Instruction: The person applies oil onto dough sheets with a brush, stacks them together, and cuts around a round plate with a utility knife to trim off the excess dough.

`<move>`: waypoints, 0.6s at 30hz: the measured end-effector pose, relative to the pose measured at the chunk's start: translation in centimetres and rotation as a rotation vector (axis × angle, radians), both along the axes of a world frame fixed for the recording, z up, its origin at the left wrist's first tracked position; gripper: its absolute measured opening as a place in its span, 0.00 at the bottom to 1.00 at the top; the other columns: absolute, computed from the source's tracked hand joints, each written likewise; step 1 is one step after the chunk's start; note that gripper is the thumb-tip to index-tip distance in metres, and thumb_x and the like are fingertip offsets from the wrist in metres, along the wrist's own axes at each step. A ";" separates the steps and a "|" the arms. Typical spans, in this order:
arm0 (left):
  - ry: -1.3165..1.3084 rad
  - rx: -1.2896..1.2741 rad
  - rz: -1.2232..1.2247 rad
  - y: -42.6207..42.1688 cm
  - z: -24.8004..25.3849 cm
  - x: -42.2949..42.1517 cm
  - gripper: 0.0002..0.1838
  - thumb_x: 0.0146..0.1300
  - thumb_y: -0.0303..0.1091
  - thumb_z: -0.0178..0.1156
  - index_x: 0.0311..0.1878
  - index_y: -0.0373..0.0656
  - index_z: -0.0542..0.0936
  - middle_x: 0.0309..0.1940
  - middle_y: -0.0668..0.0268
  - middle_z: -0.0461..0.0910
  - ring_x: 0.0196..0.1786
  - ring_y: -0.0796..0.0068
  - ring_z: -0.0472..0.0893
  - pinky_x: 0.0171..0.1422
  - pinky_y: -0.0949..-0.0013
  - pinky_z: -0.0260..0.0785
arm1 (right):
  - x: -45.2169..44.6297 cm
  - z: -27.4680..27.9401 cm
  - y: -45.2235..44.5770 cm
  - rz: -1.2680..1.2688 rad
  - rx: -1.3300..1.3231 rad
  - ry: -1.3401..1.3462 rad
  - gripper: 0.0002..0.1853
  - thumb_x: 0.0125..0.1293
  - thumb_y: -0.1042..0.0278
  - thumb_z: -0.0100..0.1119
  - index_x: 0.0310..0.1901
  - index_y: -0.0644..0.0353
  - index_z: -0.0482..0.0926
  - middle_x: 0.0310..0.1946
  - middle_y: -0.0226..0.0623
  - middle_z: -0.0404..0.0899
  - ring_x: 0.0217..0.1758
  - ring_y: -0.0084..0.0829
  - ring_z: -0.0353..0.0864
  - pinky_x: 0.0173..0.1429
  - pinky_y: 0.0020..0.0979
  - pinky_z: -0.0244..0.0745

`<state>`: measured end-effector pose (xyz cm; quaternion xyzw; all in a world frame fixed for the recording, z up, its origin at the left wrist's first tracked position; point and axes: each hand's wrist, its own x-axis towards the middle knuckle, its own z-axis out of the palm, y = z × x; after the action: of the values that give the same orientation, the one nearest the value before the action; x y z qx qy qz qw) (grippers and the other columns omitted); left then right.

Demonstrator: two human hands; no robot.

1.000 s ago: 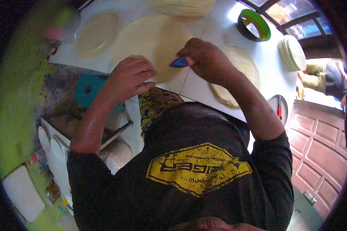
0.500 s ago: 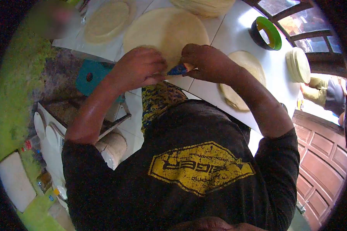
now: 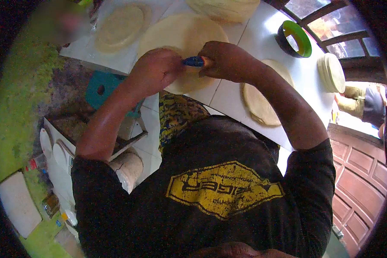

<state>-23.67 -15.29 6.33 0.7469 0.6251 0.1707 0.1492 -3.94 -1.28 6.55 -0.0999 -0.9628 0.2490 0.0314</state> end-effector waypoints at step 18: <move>-0.174 0.168 0.191 6.7 8.9 -10.3 0.16 0.67 0.44 0.61 0.48 0.44 0.84 0.35 0.73 0.82 0.37 0.80 0.77 0.46 0.73 0.71 | -4.4 13.4 10.4 -0.209 0.237 0.062 0.28 0.64 0.45 0.59 0.47 0.68 0.75 0.43 0.53 0.78 0.45 0.44 0.78 0.50 0.42 0.72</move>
<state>-34.02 -8.57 15.25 0.6763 0.6615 0.3000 0.1228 -8.34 9.08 19.95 -0.1871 -0.9684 0.1319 0.0986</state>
